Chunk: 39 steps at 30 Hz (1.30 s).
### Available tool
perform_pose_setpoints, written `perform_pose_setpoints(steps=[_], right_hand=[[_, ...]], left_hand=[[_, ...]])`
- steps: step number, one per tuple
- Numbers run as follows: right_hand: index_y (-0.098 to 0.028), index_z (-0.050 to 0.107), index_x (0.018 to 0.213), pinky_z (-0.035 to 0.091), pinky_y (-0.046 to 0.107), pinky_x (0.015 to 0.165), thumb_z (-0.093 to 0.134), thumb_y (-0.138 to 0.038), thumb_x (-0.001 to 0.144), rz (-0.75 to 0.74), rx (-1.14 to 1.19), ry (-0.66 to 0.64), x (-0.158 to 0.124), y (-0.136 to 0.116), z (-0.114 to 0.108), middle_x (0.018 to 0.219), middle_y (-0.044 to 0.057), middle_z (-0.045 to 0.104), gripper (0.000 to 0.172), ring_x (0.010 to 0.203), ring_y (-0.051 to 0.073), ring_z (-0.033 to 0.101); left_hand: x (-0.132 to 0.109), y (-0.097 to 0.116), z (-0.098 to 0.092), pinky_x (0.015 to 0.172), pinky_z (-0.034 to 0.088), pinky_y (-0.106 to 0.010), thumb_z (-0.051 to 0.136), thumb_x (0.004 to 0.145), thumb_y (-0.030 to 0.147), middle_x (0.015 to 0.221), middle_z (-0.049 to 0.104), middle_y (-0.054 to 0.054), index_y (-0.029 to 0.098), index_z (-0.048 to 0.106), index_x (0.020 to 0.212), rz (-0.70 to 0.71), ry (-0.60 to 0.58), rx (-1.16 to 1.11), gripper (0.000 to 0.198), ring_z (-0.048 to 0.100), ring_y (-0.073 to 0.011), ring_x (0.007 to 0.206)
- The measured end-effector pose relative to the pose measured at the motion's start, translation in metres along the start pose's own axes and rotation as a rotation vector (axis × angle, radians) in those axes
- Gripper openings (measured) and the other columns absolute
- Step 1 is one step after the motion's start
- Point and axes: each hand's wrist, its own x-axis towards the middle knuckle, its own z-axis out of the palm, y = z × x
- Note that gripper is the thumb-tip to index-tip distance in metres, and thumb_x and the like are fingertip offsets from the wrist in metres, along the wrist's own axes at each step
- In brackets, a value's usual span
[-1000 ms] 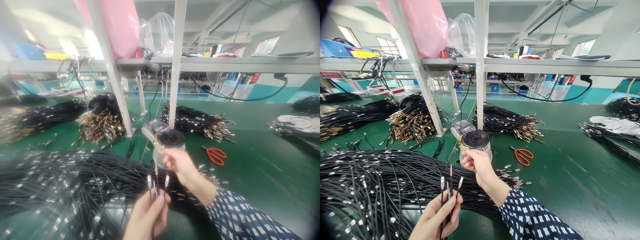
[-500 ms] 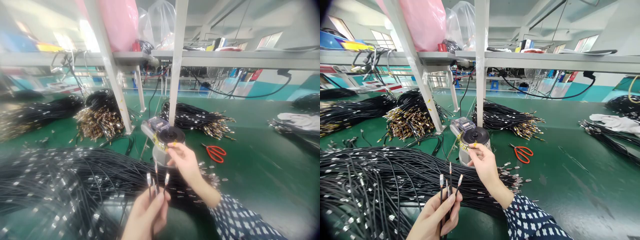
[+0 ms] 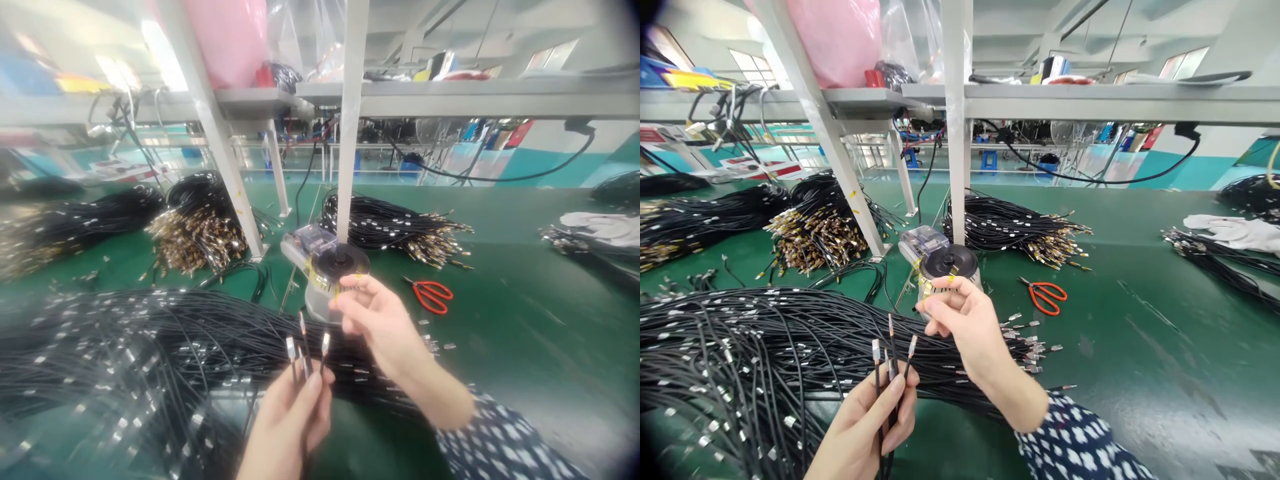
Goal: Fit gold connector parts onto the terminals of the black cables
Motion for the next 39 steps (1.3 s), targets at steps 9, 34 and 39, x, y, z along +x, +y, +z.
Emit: perform_pose_setpoints(steps=[9, 34, 39], right_hand=[[-0.013, 0.065, 0.077, 0.050, 0.024, 0.063, 0.044, -0.044, 0.097, 0.271, -0.637, -0.505, -0.052, -0.025, -0.038, 0.068, 0.004, 0.063, 0.043, 0.062, 0.012, 0.060], [-0.017, 0.068, 0.071, 0.052, 0.027, 0.068, 0.070, -0.030, 0.079, 0.047, -0.358, 0.043, -0.067, 0.019, -0.028, 0.074, 0.002, 0.067, 0.015, 0.070, 0.015, 0.063], [-0.019, 0.068, 0.078, 0.056, 0.026, 0.071, 0.076, -0.027, 0.075, -0.010, -0.180, 0.159, -0.060, 0.012, -0.028, 0.078, 0.001, 0.071, 0.012, 0.071, 0.014, 0.068]], left_hand=[[-0.003, -0.003, 0.004, 0.045, 0.020, -0.019, 0.078, 0.074, 0.041, 0.052, 0.038, 0.009, 0.016, 0.066, 0.088, -0.025, 0.010, 0.101, 0.031, 0.026, -0.0038, 0.044], [-0.006, -0.004, 0.015, 0.044, 0.024, -0.018, 0.072, 0.081, 0.035, 0.055, 0.044, 0.008, 0.018, 0.067, 0.099, 0.057, 0.081, 0.122, 0.025, 0.032, -0.0047, 0.045], [-0.006, -0.008, 0.017, 0.042, 0.022, -0.019, 0.070, 0.083, 0.035, 0.054, 0.046, 0.006, 0.015, 0.067, 0.089, 0.047, 0.051, 0.206, 0.020, 0.033, -0.0043, 0.043]])
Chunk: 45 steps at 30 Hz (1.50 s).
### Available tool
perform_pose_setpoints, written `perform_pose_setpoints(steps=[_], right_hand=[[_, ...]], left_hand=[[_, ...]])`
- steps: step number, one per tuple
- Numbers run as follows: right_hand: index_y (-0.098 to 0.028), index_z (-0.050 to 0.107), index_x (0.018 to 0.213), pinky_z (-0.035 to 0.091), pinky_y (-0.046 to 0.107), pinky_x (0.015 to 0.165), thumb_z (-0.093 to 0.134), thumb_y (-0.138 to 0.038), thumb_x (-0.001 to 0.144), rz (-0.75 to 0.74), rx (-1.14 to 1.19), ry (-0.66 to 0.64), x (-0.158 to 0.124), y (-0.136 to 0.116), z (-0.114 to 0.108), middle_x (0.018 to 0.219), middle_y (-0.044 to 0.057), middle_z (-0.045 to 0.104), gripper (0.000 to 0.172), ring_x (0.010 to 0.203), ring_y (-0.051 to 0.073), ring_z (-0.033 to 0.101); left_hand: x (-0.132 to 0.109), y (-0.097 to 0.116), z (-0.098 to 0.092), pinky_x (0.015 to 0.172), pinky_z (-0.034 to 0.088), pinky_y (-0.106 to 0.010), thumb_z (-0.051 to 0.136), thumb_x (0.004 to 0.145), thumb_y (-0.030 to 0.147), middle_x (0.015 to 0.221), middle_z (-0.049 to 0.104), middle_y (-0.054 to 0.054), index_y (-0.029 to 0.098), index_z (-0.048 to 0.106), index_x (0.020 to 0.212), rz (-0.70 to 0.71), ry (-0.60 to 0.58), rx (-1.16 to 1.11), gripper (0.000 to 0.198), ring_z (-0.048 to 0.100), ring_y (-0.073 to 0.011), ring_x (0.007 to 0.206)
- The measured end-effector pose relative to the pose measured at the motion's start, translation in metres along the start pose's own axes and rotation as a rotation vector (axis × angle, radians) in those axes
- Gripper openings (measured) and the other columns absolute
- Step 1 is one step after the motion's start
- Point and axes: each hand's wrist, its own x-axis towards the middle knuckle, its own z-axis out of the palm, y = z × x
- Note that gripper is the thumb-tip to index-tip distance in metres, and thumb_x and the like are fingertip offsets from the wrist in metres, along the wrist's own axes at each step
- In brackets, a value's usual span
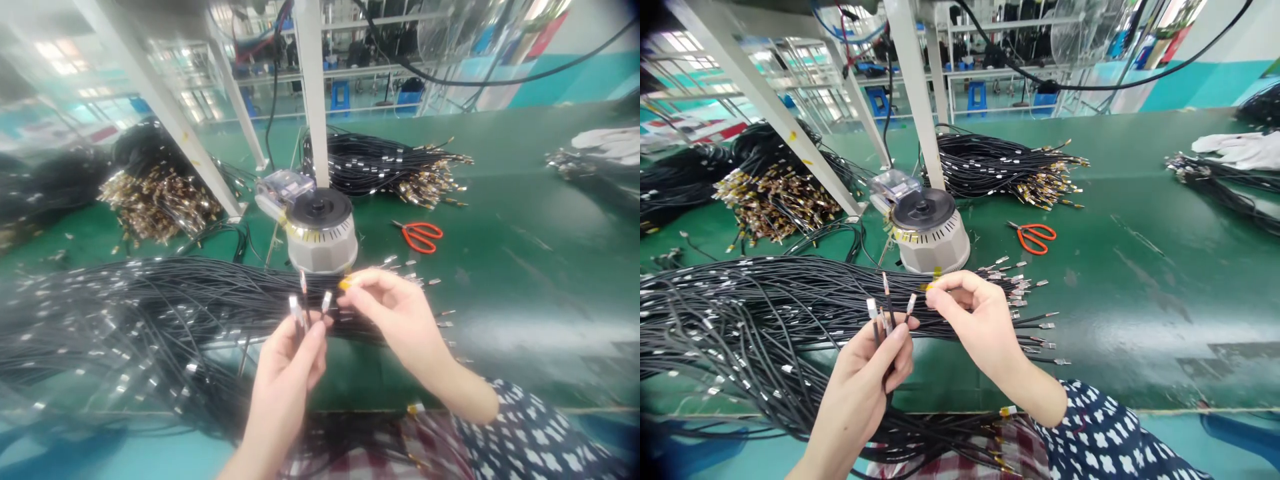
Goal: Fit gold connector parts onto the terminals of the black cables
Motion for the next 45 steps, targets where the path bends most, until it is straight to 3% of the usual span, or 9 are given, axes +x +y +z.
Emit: perform_pose_setpoints(steps=[3, 5, 8, 11, 15, 18, 24, 32, 45], right_hand=[[-0.019, 0.066, 0.081, 0.057, 0.026, 0.071, 0.080, -0.021, 0.069, 0.002, 0.087, -0.006, 0.003, 0.001, 0.008, 0.082, 0.001, 0.072, 0.018, 0.072, 0.014, 0.070], [-0.019, 0.065, 0.080, 0.058, 0.027, 0.069, 0.080, -0.017, 0.067, 0.022, 0.116, -0.025, 0.004, 0.001, 0.010, 0.082, 0.001, 0.072, 0.020, 0.069, 0.014, 0.071], [-0.019, 0.065, 0.082, 0.059, 0.027, 0.067, 0.080, -0.015, 0.066, 0.087, 0.108, -0.135, 0.006, -0.003, 0.007, 0.078, 0.001, 0.073, 0.022, 0.067, 0.015, 0.072], [-0.018, 0.064, 0.086, 0.057, 0.026, 0.064, 0.078, -0.015, 0.068, 0.176, 0.093, -0.281, 0.008, -0.009, 0.001, 0.070, 0.000, 0.073, 0.024, 0.065, 0.015, 0.072], [-0.019, 0.064, 0.089, 0.056, 0.026, 0.061, 0.075, -0.015, 0.071, 0.192, 0.067, -0.332, 0.010, -0.013, -0.002, 0.067, -0.001, 0.073, 0.022, 0.060, 0.014, 0.070], [-0.020, 0.064, 0.090, 0.056, 0.028, 0.063, 0.076, -0.020, 0.072, 0.198, 0.031, -0.349, 0.012, -0.012, -0.003, 0.066, -0.002, 0.071, 0.021, 0.061, 0.015, 0.069], [-0.018, 0.067, 0.074, 0.051, 0.030, 0.072, 0.076, -0.032, 0.073, 0.107, -0.085, -0.264, 0.006, -0.007, -0.007, 0.079, 0.002, 0.069, 0.017, 0.075, 0.017, 0.064], [-0.019, 0.067, 0.068, 0.046, 0.032, 0.075, 0.070, -0.024, 0.077, 0.025, -0.211, -0.264, -0.007, 0.003, 0.001, 0.080, 0.003, 0.067, 0.010, 0.080, 0.018, 0.060], [-0.018, 0.065, 0.067, 0.046, 0.032, 0.075, 0.068, -0.020, 0.077, -0.002, -0.188, -0.255, -0.007, 0.002, 0.005, 0.078, 0.002, 0.064, 0.010, 0.077, 0.017, 0.059]], left_hand=[[0.000, -0.002, -0.002, 0.042, 0.026, -0.020, 0.067, 0.086, 0.035, 0.054, 0.052, 0.005, 0.015, 0.068, 0.091, 0.013, -0.030, 0.057, 0.021, 0.038, -0.0050, 0.041], [0.000, -0.001, -0.004, 0.046, 0.036, -0.022, 0.067, 0.086, 0.034, 0.059, 0.060, 0.001, 0.015, 0.069, 0.091, 0.016, -0.037, 0.049, 0.020, 0.047, -0.0077, 0.044], [0.000, 0.006, -0.008, 0.062, 0.048, -0.026, 0.071, 0.081, 0.033, 0.072, 0.066, -0.003, 0.015, 0.071, 0.084, 0.048, 0.074, -0.029, 0.018, 0.059, -0.0137, 0.062], [0.001, 0.011, -0.010, 0.050, 0.039, -0.020, 0.073, 0.080, 0.032, 0.063, 0.059, 0.001, 0.015, 0.071, 0.079, 0.093, 0.135, -0.076, 0.018, 0.048, -0.0082, 0.052], [0.000, 0.009, -0.012, 0.041, 0.025, -0.019, 0.078, 0.074, 0.033, 0.057, 0.055, 0.002, 0.015, 0.071, 0.084, -0.023, -0.031, 0.083, 0.022, 0.033, -0.0039, 0.043], [-0.001, 0.006, -0.011, 0.041, 0.025, -0.019, 0.078, 0.074, 0.031, 0.061, 0.063, -0.002, 0.014, 0.070, 0.082, -0.043, -0.057, 0.130, 0.020, 0.034, -0.0033, 0.042], [-0.003, 0.007, -0.007, 0.039, 0.026, -0.018, 0.078, 0.073, 0.023, 0.058, 0.064, -0.001, 0.014, 0.071, 0.092, 0.019, 0.082, 0.020, 0.023, 0.036, -0.0030, 0.038], [-0.005, -0.001, -0.009, 0.039, 0.033, -0.017, 0.078, 0.074, 0.024, 0.061, 0.065, -0.001, 0.018, 0.073, 0.104, 0.069, 0.111, 0.073, 0.032, 0.043, -0.0047, 0.042], [-0.008, 0.002, -0.003, 0.038, 0.030, -0.016, 0.079, 0.071, 0.021, 0.059, 0.066, -0.001, 0.020, 0.077, 0.098, 0.101, 0.146, 0.054, 0.027, 0.041, -0.0039, 0.040]])
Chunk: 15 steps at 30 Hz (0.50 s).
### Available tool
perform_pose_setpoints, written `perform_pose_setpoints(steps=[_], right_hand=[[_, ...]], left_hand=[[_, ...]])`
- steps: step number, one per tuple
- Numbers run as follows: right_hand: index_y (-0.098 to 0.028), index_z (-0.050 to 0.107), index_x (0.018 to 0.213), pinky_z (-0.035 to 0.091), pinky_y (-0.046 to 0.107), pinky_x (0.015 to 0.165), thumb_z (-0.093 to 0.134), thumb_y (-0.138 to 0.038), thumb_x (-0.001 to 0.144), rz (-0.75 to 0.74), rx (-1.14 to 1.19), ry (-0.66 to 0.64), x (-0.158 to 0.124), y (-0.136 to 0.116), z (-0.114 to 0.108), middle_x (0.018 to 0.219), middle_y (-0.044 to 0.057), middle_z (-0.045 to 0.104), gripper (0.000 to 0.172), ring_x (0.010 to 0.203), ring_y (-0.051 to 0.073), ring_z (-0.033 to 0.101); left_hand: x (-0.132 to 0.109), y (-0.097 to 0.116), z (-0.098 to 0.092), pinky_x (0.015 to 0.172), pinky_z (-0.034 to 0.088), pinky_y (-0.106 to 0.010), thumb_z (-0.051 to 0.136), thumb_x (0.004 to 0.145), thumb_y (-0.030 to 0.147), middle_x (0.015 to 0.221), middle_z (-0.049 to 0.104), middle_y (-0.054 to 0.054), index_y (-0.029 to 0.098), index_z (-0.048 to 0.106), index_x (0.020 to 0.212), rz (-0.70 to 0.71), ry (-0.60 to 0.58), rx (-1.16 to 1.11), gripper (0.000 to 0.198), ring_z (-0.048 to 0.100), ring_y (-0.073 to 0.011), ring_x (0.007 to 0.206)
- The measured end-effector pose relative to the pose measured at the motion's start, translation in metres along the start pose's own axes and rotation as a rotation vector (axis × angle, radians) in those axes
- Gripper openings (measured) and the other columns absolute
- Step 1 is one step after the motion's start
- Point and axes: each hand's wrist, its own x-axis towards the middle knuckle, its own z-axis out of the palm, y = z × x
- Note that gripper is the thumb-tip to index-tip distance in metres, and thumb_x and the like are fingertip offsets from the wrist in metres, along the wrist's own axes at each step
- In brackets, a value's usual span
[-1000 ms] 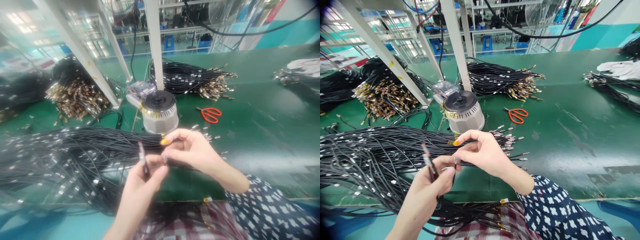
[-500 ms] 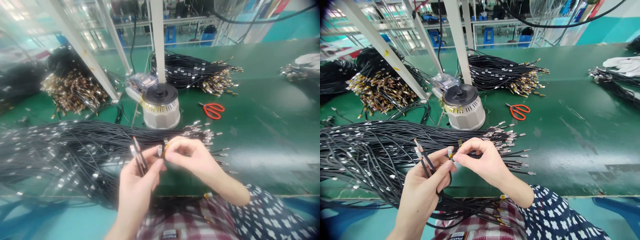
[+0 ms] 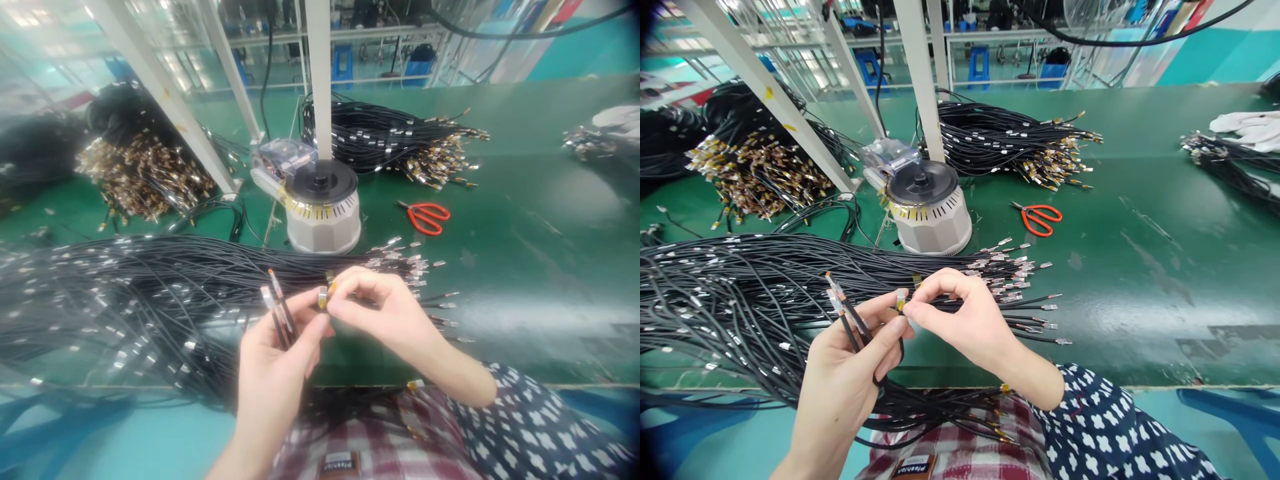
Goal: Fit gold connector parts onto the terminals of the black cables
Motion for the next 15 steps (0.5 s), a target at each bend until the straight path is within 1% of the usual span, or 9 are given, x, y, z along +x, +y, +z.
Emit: perform_pose_setpoints(steps=[6, 15], right_hand=[[-0.018, 0.064, 0.067, 0.046, 0.031, 0.075, 0.067, -0.020, 0.077, 0.001, -0.002, 0.008, 0.0006, -0.0004, 0.0010, 0.077, 0.002, 0.064, 0.010, 0.077, 0.016, 0.059], [-0.016, 0.063, 0.069, 0.046, 0.031, 0.075, 0.066, -0.020, 0.078, -0.002, -0.015, 0.021, -0.0002, 0.0019, 0.0028, 0.076, 0.001, 0.063, 0.010, 0.076, 0.016, 0.059]], left_hand=[[-0.0010, 0.0021, 0.0023, 0.037, 0.030, -0.016, 0.079, 0.071, 0.021, 0.059, 0.066, -0.001, 0.020, 0.077, 0.096, 0.002, 0.001, -0.003, 0.025, 0.042, -0.0036, 0.040], [0.0008, -0.0041, -0.0037, 0.039, 0.032, -0.015, 0.078, 0.076, 0.023, 0.063, 0.067, 0.000, 0.023, 0.075, 0.101, 0.009, -0.056, 0.024, 0.025, 0.043, -0.0030, 0.042]])
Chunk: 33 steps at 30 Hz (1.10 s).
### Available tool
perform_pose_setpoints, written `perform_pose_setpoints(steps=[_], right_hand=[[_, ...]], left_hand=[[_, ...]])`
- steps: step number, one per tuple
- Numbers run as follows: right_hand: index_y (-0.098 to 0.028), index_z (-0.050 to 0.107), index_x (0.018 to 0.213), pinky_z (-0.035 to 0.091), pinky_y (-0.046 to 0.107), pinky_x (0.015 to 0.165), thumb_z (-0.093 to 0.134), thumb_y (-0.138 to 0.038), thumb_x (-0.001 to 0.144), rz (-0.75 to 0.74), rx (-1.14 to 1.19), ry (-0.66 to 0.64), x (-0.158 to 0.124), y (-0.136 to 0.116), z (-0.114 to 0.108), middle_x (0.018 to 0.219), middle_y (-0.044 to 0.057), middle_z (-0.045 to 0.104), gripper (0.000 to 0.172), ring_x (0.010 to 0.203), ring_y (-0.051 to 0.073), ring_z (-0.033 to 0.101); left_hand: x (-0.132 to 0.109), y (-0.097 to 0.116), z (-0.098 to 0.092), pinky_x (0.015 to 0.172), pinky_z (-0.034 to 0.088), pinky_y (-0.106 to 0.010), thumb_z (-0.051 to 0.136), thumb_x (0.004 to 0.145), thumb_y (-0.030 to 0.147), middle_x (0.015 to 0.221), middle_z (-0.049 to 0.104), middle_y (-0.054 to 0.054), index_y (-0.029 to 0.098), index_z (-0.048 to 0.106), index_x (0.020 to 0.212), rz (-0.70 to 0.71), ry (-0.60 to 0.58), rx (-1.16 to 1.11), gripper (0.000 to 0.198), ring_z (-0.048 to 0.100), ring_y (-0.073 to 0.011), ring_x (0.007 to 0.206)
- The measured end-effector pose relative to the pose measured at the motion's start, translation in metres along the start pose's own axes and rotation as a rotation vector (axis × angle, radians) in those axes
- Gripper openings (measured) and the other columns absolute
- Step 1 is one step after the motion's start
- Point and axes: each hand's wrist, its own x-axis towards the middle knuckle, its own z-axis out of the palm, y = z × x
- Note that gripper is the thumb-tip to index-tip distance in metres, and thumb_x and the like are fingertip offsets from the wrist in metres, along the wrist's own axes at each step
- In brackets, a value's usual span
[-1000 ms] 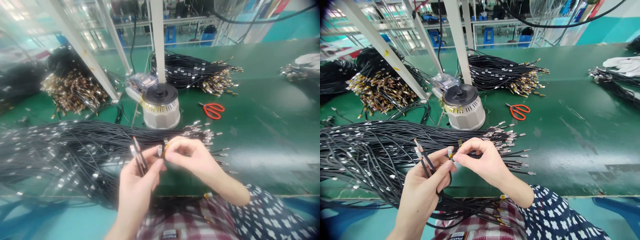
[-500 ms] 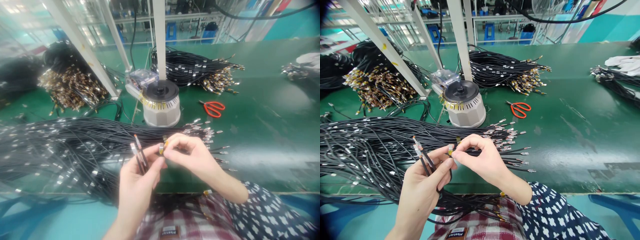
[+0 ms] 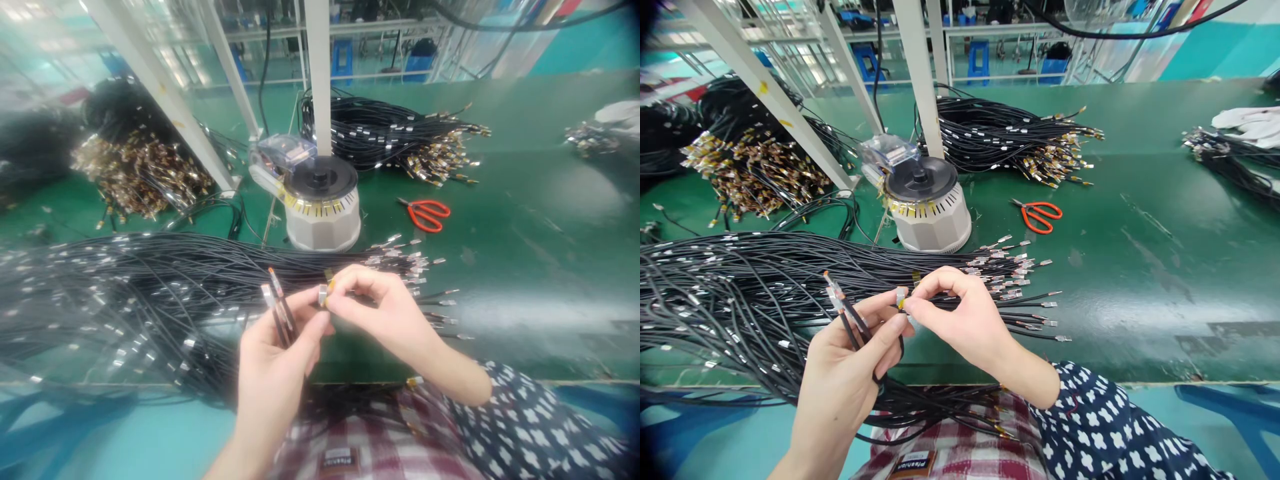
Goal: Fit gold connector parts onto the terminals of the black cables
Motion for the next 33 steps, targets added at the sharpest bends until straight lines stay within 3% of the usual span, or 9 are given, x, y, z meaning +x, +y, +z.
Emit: perform_pose_setpoints(steps=[8, 13, 20, 23, 27, 33], right_hand=[[-0.016, 0.063, 0.069, 0.046, 0.030, 0.075, 0.066, -0.014, 0.077, -0.094, -0.085, 0.067, -0.003, 0.000, 0.003, 0.078, 0.002, 0.063, 0.009, 0.077, 0.015, 0.060], [-0.016, 0.064, 0.069, 0.047, 0.031, 0.078, 0.068, -0.015, 0.079, -0.137, -0.119, 0.061, -0.003, -0.002, 0.001, 0.081, 0.002, 0.064, 0.011, 0.080, 0.016, 0.062], [-0.016, 0.065, 0.069, 0.047, 0.030, 0.079, 0.069, -0.015, 0.080, -0.143, -0.098, 0.034, -0.001, -0.004, -0.001, 0.079, 0.002, 0.065, 0.012, 0.080, 0.015, 0.062], [-0.016, 0.066, 0.071, 0.047, 0.030, 0.080, 0.067, -0.014, 0.081, -0.143, -0.105, 0.027, -0.001, -0.003, -0.002, 0.082, 0.003, 0.065, 0.010, 0.083, 0.015, 0.063], [-0.016, 0.068, 0.072, 0.048, 0.030, 0.080, 0.066, -0.013, 0.082, -0.157, -0.114, 0.028, -0.001, -0.003, -0.002, 0.084, 0.003, 0.065, 0.010, 0.083, 0.015, 0.063], [-0.015, 0.070, 0.071, 0.049, 0.028, 0.078, 0.068, -0.013, 0.081, -0.158, -0.123, 0.067, 0.000, -0.001, 0.002, 0.081, 0.004, 0.067, 0.010, 0.081, 0.015, 0.063]], left_hand=[[0.000, 0.005, 0.006, 0.039, 0.031, -0.016, 0.080, 0.073, 0.031, 0.059, 0.066, 0.000, 0.018, 0.074, 0.094, -0.032, 0.058, -0.007, 0.025, 0.037, -0.0025, 0.040], [0.004, 0.005, 0.006, 0.039, 0.024, -0.018, 0.070, 0.083, 0.028, 0.058, 0.062, 0.001, 0.016, 0.071, 0.084, -0.020, 0.010, -0.039, 0.012, 0.035, -0.0021, 0.040], [0.006, 0.010, 0.004, 0.040, 0.020, -0.020, 0.064, 0.087, 0.026, 0.058, 0.062, 0.000, 0.015, 0.071, 0.084, -0.033, -0.051, -0.103, 0.013, 0.032, -0.0021, 0.038], [0.006, 0.010, 0.001, 0.041, 0.022, -0.018, 0.071, 0.082, 0.025, 0.058, 0.062, 0.002, 0.018, 0.068, 0.089, -0.067, -0.064, -0.141, 0.011, 0.031, -0.0017, 0.038], [0.008, 0.010, -0.002, 0.040, 0.022, -0.016, 0.082, 0.069, 0.017, 0.057, 0.059, 0.006, 0.016, 0.063, 0.077, -0.148, -0.030, -0.140, 0.020, 0.030, 0.0000, 0.038], [0.011, 0.012, -0.003, 0.038, 0.021, -0.018, 0.079, 0.070, 0.018, 0.055, 0.060, 0.003, 0.014, 0.064, 0.071, -0.163, -0.022, -0.165, 0.015, 0.030, -0.0009, 0.037]])
